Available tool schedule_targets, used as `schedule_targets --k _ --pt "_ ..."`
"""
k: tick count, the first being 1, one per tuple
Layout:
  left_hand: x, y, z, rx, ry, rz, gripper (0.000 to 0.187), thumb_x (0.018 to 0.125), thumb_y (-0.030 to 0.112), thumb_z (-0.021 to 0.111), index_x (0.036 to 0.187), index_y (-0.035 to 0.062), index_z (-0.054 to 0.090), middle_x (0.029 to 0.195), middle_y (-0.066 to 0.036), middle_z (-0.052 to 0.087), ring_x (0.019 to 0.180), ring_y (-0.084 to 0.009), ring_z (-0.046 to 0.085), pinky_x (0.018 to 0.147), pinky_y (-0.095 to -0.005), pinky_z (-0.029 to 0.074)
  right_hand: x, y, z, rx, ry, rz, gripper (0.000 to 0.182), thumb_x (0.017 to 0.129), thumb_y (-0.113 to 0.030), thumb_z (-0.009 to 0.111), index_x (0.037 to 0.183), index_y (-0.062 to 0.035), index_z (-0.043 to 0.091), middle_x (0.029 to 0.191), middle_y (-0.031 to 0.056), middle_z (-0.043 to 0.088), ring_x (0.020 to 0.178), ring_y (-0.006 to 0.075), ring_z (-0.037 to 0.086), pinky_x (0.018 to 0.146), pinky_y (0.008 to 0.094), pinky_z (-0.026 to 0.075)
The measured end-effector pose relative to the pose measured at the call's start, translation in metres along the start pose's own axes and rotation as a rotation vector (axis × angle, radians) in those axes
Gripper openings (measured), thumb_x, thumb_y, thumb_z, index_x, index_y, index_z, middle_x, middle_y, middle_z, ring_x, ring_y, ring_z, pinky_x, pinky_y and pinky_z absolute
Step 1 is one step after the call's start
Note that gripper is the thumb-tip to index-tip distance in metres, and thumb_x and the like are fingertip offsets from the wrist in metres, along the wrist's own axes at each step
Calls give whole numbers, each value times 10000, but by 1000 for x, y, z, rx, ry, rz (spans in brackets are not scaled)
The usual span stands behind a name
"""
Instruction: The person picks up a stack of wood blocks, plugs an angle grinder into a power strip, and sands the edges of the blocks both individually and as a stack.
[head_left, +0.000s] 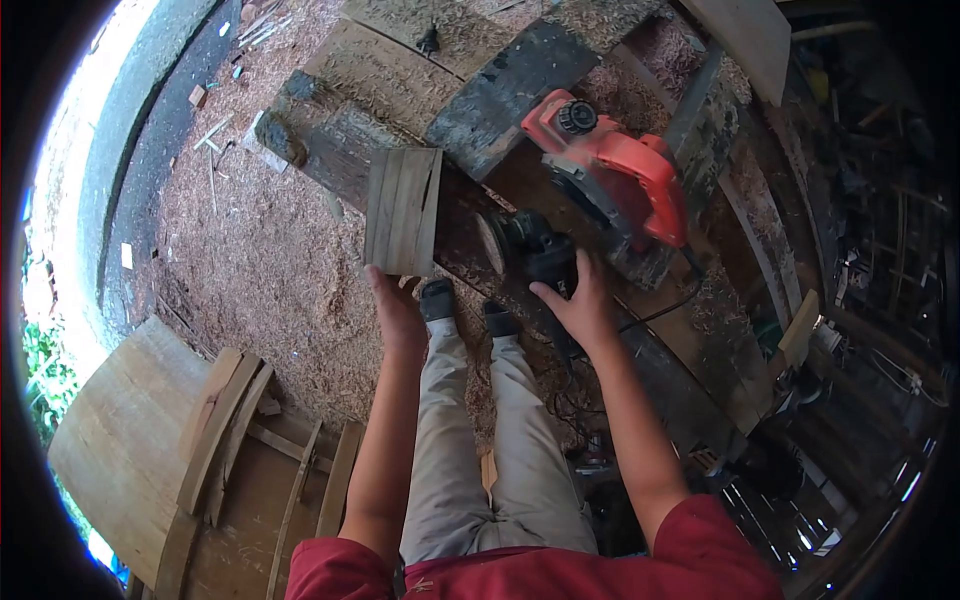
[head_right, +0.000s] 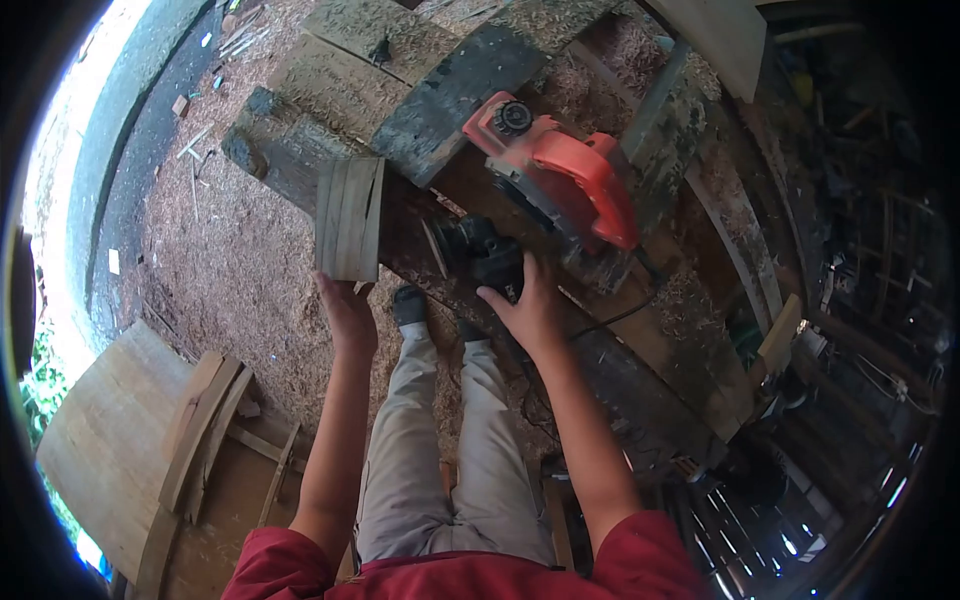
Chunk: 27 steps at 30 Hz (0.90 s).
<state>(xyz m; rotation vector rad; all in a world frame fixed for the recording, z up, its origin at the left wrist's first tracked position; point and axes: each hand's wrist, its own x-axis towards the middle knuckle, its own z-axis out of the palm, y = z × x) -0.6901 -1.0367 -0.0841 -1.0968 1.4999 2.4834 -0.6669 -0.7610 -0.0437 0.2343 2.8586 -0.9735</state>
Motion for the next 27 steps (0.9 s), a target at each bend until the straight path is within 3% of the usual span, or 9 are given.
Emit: schedule_targets --k 4,5,9,12,15,18,19,22,27 --pt "-21 -7 -13 64 91 -54 913 1099 776 297 1700 90 314 1633 -165 473 1432 -295 493 1120 -450 419 -4 -52 -63 88 202 -81 506 913 -217 866 1303 8 633 1126 166 639 1031 327 668 898 428 559" --pt "-30 -8 -13 128 148 -61 853 1128 727 230 1695 95 307 1614 -176 476 1445 -348 467 1157 -515 392 -3 -60 -78 85 296 -125 421 927 -156 843 1273 -5 656 1101 147 644 1001 300 673 871 404 563" --pt "-75 -24 -18 259 137 -133 746 1158 667 243 1654 129 386 1558 -142 486 1436 -294 460 1172 -484 394 9 -64 -119 82 389 -215 215 925 -37 787 1116 -28 687 1002 113 648 877 247 643 782 361 539" --pt "-99 -33 -12 231 197 -177 730 1161 659 243 1637 133 417 1546 -138 491 1438 -292 457 1174 -486 390 -11 -46 -87 146 31 -58 526 858 -233 893 1252 -15 622 1092 152 646 1002 319 665 879 447 552" --pt "-105 -27 -6 216 172 -120 721 1172 632 228 1613 106 449 1571 -129 490 1432 -285 453 1169 -464 388 -25 -1 -14 -23 54 -112 747 784 -343 942 1324 14 568 1146 202 645 1098 399 666 937 505 553" --pt "-101 -5 1 237 141 -30 718 1178 614 207 1580 87 481 1572 -124 509 1416 -279 458 1159 -445 388 -15 16 24 -106 54 -9 784 751 -349 947 1312 41 561 1179 265 640 1152 454 654 975 529 550" --pt "-101 0 1 248 123 -6 718 1179 608 200 1567 80 495 1571 -122 517 1409 -278 460 1154 -440 388 -8 15 31 4 -116 197 769 727 -310 940 1293 52 566 1209 307 621 1167 482 637 979 534 543" --pt "-98 6 -9 351 59 69 746 1167 624 179 1560 81 504 1601 -136 507 1442 -327 449 1176 -474 373 -10 22 36 32 25 37 726 729 -349 924 1240 34 579 1149 304 636 1090 493 652 942 533 546" --pt "-117 1 0 391 -76 92 691 1171 620 211 1405 98 598 1389 -100 653 1262 -240 583 1105 -436 416 -74 23 -19 236 101 7 653 761 -252 906 1261 11 578 1169 278 630 1098 499 642 923 536 540"
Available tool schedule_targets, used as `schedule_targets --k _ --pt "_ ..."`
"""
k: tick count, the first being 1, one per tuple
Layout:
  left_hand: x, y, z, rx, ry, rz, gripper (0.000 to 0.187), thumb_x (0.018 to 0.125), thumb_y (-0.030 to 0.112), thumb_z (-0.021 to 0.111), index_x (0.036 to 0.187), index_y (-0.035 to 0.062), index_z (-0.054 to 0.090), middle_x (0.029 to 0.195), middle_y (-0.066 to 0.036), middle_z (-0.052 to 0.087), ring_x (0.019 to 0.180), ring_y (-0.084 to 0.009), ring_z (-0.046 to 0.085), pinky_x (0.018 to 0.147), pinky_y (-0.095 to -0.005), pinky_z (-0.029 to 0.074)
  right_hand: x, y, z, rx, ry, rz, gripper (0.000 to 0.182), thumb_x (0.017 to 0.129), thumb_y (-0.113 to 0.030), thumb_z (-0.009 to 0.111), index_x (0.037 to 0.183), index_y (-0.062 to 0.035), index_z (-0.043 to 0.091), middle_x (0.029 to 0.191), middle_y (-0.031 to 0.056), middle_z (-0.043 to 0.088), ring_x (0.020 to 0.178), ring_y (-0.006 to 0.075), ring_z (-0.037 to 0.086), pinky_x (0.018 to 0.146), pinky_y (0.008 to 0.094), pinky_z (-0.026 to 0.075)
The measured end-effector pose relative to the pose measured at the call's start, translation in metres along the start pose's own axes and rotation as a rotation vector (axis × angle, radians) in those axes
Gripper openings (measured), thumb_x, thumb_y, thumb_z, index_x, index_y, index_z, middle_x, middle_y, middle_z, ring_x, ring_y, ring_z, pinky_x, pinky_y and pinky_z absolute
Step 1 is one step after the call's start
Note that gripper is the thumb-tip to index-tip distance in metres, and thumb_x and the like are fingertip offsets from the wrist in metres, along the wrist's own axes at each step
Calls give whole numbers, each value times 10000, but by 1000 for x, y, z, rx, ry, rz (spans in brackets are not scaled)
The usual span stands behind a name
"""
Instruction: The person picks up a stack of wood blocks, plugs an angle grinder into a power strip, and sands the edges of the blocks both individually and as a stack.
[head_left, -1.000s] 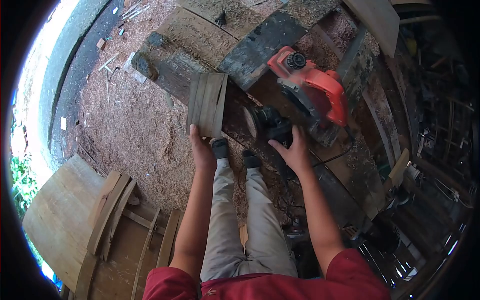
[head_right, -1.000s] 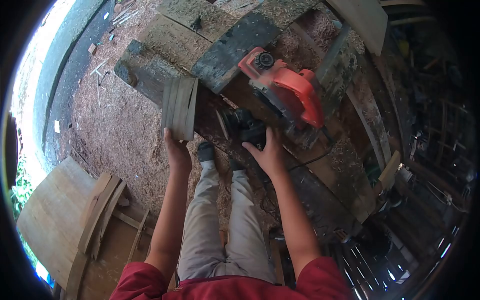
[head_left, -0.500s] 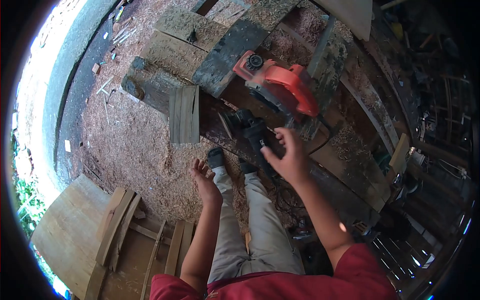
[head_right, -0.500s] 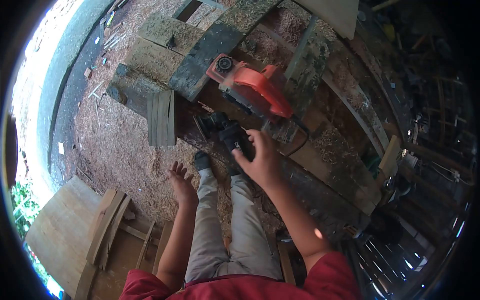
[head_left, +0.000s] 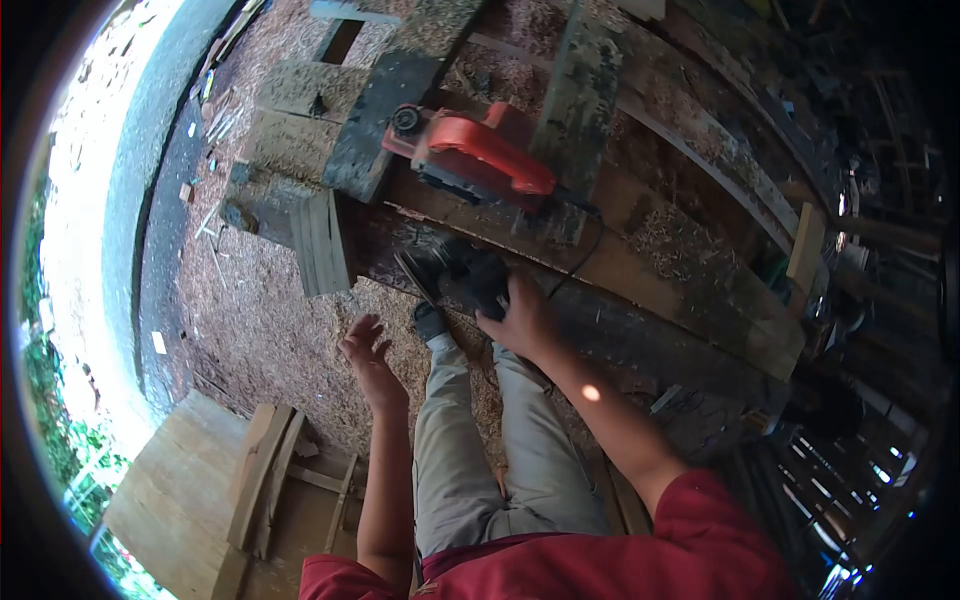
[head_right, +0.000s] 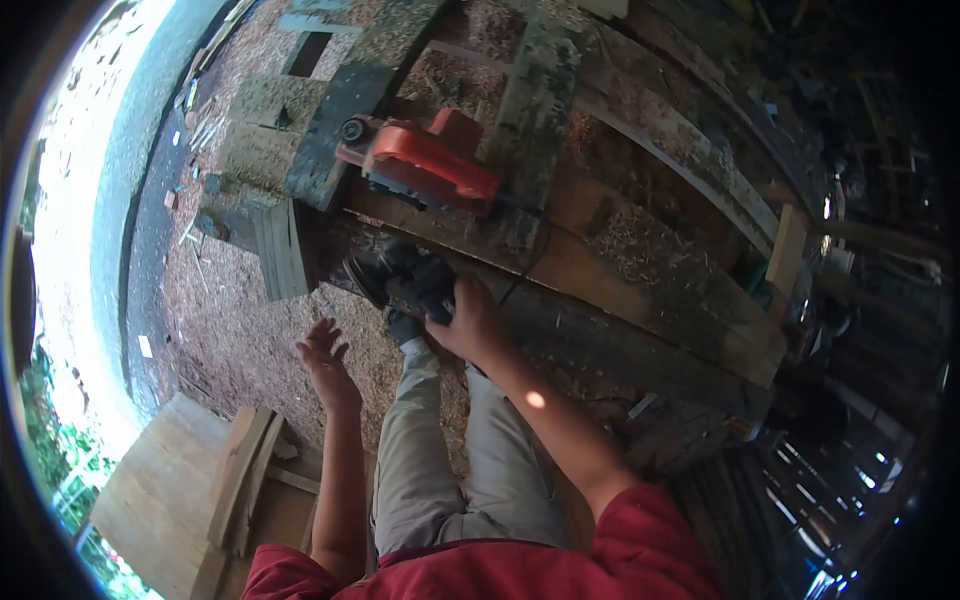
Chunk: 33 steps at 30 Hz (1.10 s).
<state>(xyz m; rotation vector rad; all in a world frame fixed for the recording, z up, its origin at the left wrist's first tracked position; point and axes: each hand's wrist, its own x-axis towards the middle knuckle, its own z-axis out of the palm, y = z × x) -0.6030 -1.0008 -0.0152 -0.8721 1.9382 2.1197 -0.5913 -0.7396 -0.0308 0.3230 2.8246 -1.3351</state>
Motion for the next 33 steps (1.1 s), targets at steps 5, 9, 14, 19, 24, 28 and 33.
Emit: schedule_targets --k 5,9,14,19,24,28,33 --pt "-28 -20 56 -85 -276 -83 702 1152 670 247 1353 103 608 1299 -96 690 1165 -244 649 1034 -418 453 -90 -7 -110 27 33 178 690 801 -220 906 1361 -1 568 1204 246 642 1123 442 663 969 500 537" --pt "-48 -34 105 -84 -358 -97 680 1150 667 284 1324 98 613 1292 -108 677 1180 -252 642 1050 -433 453 -139 55 -144 -23 295 412 640 804 -285 898 1287 8 599 1160 234 664 1060 435 688 921 499 548" --pt "-68 -41 137 -5 -454 -84 669 1153 649 309 1326 84 622 1258 -108 672 1172 -254 644 1045 -446 473 -147 157 -165 120 476 737 665 823 -304 886 1309 35 585 1172 251 682 1074 438 696 947 500 546" --pt "-75 -55 137 106 -432 -41 639 1165 607 319 1310 69 632 1251 -111 684 1141 -251 656 1029 -452 488 -111 192 -186 -81 482 790 684 827 -319 882 1324 45 584 1193 287 686 1130 471 694 960 521 548" --pt "-63 -59 132 170 -366 -36 597 1175 564 330 1310 66 631 1251 -113 687 1135 -247 657 1006 -436 504 -108 219 -173 -133 456 781 716 840 -392 875 1323 50 588 1176 295 683 1115 497 682 952 537 545" --pt "-55 -50 135 123 -329 -35 577 1180 536 335 1302 61 641 1236 -114 683 1128 -246 658 998 -423 513 -113 222 -173 -215 483 700 715 855 -422 880 1335 29 603 1174 286 687 1096 485 688 953 536 552" --pt "-52 -32 127 100 -299 17 532 1194 480 354 1282 41 641 1225 -105 671 1127 -222 649 1010 -397 525 -62 117 -216 -348 347 538 621 913 -349 863 1374 -9 624 1213 228 700 1119 406 704 977 515 560"
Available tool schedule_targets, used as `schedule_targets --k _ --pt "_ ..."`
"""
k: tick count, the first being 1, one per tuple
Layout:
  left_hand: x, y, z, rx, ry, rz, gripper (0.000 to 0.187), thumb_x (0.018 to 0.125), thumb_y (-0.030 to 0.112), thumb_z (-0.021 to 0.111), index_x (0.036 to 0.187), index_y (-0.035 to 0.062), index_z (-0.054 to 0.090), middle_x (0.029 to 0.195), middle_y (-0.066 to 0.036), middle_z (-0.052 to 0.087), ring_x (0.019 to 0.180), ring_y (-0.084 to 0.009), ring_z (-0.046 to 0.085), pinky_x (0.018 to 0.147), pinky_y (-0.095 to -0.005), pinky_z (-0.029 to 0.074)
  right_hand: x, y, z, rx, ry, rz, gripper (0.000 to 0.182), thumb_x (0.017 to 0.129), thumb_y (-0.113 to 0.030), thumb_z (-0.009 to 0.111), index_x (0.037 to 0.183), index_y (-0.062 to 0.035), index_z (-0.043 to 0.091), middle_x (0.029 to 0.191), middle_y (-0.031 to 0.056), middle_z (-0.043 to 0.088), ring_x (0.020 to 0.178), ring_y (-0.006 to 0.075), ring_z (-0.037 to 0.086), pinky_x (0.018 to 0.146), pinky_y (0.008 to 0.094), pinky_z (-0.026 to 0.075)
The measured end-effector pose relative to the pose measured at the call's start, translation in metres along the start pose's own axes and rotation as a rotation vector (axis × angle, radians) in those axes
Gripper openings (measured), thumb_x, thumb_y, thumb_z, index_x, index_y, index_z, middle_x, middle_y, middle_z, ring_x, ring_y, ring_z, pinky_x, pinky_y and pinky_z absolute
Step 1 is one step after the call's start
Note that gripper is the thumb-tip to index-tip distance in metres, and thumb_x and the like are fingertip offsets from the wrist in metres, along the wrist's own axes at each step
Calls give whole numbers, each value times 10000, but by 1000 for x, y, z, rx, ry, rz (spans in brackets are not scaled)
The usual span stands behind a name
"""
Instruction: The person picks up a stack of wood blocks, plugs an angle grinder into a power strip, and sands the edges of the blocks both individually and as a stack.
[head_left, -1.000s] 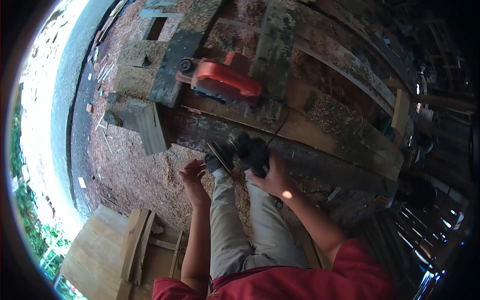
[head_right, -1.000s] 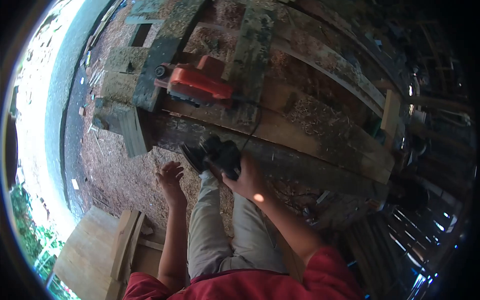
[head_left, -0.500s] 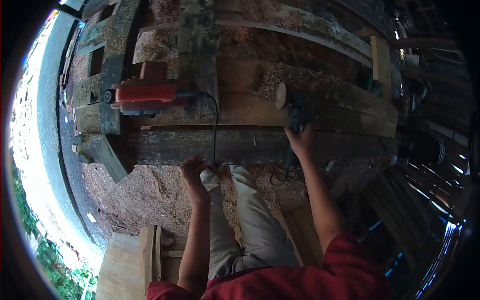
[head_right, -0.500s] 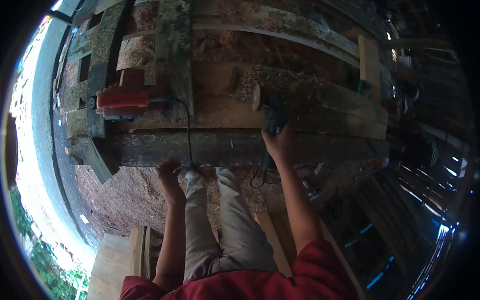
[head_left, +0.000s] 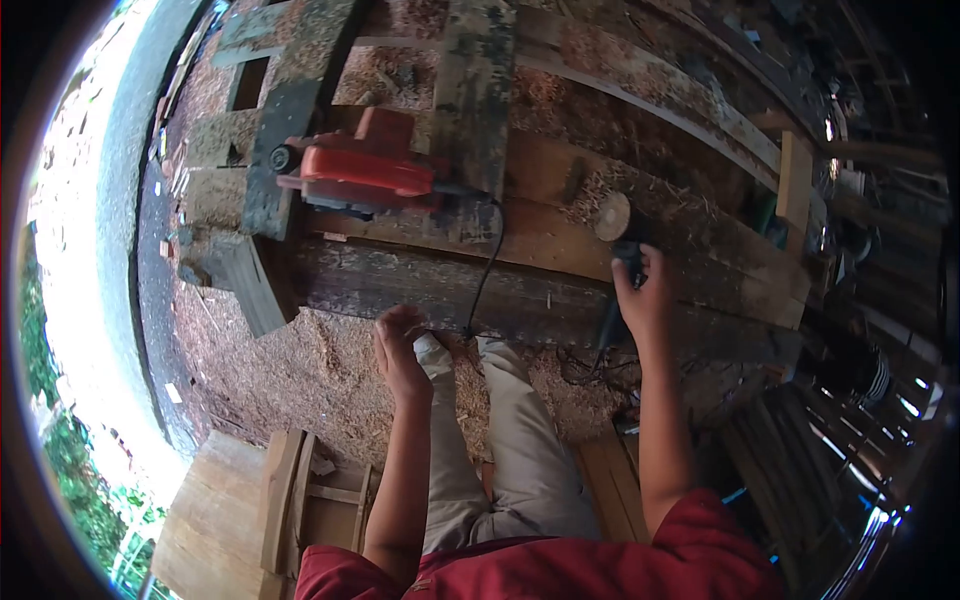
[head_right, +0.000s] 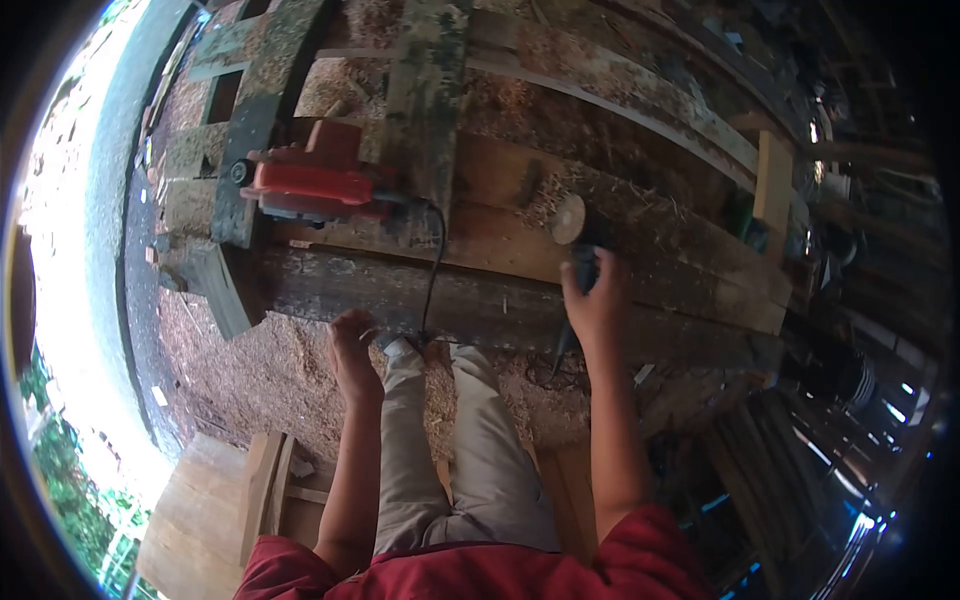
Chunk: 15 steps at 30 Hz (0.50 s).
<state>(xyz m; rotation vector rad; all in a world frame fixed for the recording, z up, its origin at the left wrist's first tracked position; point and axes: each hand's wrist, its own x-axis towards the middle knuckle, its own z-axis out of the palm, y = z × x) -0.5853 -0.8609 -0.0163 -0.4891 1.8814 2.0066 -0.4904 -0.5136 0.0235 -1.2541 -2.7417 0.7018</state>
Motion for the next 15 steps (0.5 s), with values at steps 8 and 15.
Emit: schedule_targets --k 8,15 --pt "2 11 -51 -220 131 6 439 1200 392 408 1303 37 644 1219 -98 683 1109 -208 664 988 -375 543 43 -265 30 261 -94 -842 598 879 -307 876 1350 -28 635 1253 207 683 1185 396 681 1007 496 554" --pt "1 10 -126 -221 203 22 424 1200 378 415 1316 47 653 1201 -102 697 1078 -191 681 953 -368 549 95 -334 99 190 -418 -673 402 848 -273 868 1148 -19 786 1018 205 796 960 358 788 848 435 601"
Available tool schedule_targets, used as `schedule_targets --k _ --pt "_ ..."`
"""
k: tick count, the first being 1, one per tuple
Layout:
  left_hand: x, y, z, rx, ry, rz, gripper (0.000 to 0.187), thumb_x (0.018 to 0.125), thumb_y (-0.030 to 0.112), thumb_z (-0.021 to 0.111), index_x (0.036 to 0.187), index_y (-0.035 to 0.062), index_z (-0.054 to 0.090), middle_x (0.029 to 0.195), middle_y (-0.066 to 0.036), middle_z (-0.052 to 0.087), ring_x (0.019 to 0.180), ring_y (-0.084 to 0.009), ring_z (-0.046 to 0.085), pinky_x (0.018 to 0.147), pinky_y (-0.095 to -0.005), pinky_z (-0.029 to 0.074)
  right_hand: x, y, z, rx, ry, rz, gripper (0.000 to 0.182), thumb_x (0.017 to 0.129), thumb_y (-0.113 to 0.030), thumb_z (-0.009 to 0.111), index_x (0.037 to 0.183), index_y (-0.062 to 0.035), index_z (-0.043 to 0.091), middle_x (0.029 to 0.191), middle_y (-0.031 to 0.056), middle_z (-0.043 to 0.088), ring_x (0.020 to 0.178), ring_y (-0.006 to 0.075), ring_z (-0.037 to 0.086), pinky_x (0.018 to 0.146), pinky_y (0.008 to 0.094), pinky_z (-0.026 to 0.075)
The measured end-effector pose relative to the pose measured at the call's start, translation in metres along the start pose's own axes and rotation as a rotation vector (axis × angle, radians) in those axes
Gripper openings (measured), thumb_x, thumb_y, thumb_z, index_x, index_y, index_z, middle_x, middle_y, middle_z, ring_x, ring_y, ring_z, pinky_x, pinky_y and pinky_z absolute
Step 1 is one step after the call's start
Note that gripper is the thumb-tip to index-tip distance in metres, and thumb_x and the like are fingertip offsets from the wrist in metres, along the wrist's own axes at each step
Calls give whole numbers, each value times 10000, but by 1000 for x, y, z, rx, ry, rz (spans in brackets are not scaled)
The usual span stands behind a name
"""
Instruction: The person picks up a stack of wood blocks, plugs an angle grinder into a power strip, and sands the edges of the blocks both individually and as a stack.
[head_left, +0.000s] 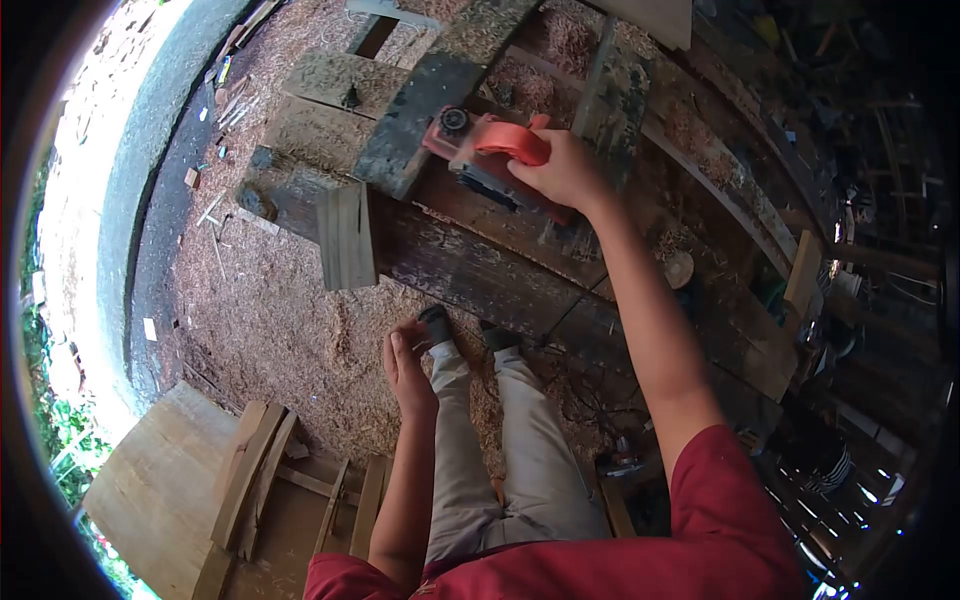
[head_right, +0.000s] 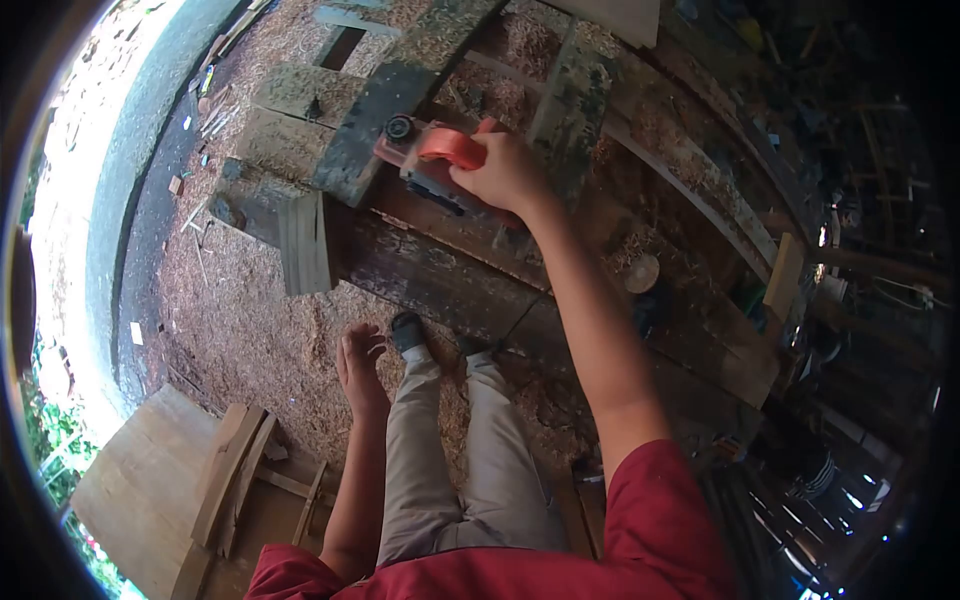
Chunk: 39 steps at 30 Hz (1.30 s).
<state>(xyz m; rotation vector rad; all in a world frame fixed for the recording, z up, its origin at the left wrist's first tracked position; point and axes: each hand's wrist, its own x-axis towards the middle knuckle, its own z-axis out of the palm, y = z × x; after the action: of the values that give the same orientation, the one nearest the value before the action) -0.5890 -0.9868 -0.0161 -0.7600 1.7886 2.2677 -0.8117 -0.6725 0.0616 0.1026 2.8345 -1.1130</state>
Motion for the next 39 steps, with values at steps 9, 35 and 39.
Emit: schedule_targets --k 9,35,39 --pt "3 32 -89 0 -37 46 428 1190 397 433 1309 40 638 1189 -107 718 1053 -194 690 941 -358 539 -141 -98 -25 156 191 116 245 827 -174 808 1004 -9 771 803 140 732 796 249 760 748 385 575" --pt "-226 -120 -32 671 -854 -272 364 1118 342 463 1268 75 659 1209 -106 686 1050 -231 668 916 -391 534 -774 -105 147 362 925 1352 307 820 -186 795 1082 -30 756 888 193 767 834 338 784 746 421 580" --pt "-270 -149 -26 786 -1044 -275 379 1127 358 455 1266 68 656 1184 -102 679 1047 -220 666 910 -379 533 -833 -92 162 290 1169 1472 317 847 -138 773 1148 -48 728 829 155 730 771 280 751 731 422 575"
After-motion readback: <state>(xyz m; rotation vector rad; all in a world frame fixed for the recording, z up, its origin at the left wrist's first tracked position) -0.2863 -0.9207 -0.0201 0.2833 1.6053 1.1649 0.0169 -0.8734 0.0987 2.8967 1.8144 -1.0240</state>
